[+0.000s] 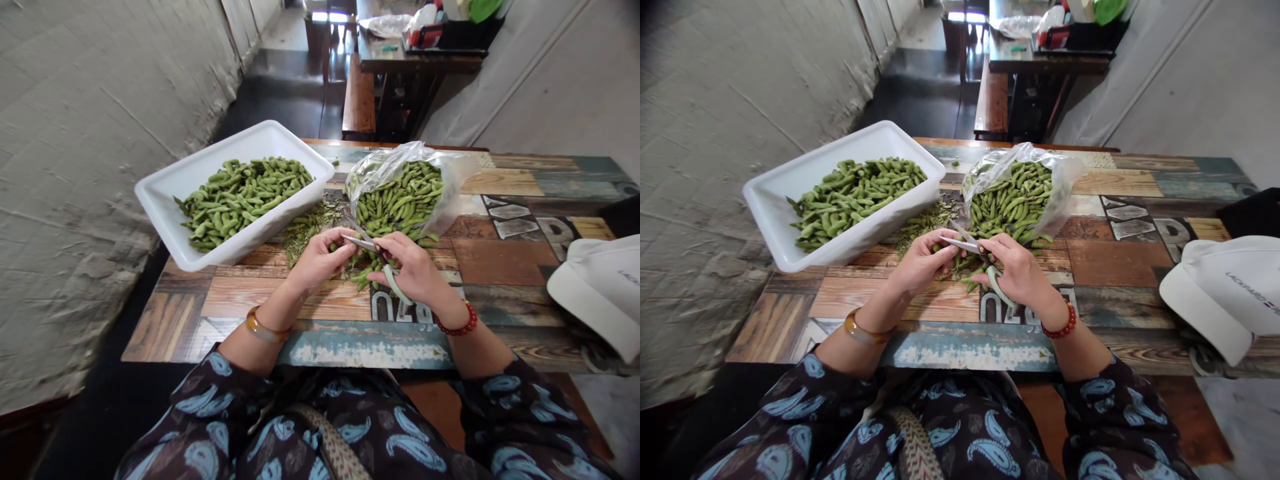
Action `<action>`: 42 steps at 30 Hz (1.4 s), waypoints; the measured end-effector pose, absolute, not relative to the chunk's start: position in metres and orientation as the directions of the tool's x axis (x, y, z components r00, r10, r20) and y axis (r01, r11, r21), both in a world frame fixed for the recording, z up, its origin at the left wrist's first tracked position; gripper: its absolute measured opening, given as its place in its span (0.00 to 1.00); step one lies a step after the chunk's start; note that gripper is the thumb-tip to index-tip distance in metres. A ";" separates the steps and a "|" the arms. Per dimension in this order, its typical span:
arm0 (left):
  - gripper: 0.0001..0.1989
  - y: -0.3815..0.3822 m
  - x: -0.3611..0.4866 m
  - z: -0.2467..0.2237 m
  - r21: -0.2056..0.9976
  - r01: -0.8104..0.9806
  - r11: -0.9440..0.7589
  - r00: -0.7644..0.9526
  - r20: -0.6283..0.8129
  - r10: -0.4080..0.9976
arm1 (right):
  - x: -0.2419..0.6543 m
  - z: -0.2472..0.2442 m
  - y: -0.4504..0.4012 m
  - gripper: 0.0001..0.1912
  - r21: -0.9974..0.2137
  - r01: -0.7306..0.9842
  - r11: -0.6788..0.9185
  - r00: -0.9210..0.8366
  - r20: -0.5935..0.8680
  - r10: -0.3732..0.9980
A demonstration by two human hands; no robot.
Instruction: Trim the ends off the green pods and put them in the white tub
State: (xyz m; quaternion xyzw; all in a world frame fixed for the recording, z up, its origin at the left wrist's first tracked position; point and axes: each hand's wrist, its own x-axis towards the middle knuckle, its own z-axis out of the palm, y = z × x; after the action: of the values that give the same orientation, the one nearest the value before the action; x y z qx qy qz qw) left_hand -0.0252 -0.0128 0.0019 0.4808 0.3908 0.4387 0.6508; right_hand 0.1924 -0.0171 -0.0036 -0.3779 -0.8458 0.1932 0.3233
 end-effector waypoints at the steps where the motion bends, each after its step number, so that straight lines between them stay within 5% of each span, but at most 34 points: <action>1: 0.17 -0.012 -0.025 0.001 0.969 -0.194 0.153 0.299 -0.091 0.950 | 0.192 -0.003 -0.018 0.28 -0.569 0.517 0.640 -0.509 0.397 0.764; 13: 0.14 -0.014 -0.023 -0.002 0.996 -0.087 0.010 0.263 0.014 0.965 | 0.190 -0.003 -0.019 0.27 -0.575 0.494 0.652 -0.507 0.418 0.754; 42: 0.14 -0.012 -0.023 0.001 0.980 -0.178 0.087 0.187 -0.053 0.981 | 0.191 -0.003 -0.020 0.22 -0.577 0.510 0.638 -0.486 0.419 0.767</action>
State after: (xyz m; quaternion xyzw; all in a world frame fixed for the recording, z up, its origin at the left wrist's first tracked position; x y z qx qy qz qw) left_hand -0.0226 -0.0117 0.0014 0.4769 0.4210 0.4786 0.6051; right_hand 0.1910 -0.0198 -0.0028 -0.3798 -0.8404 0.1916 0.3359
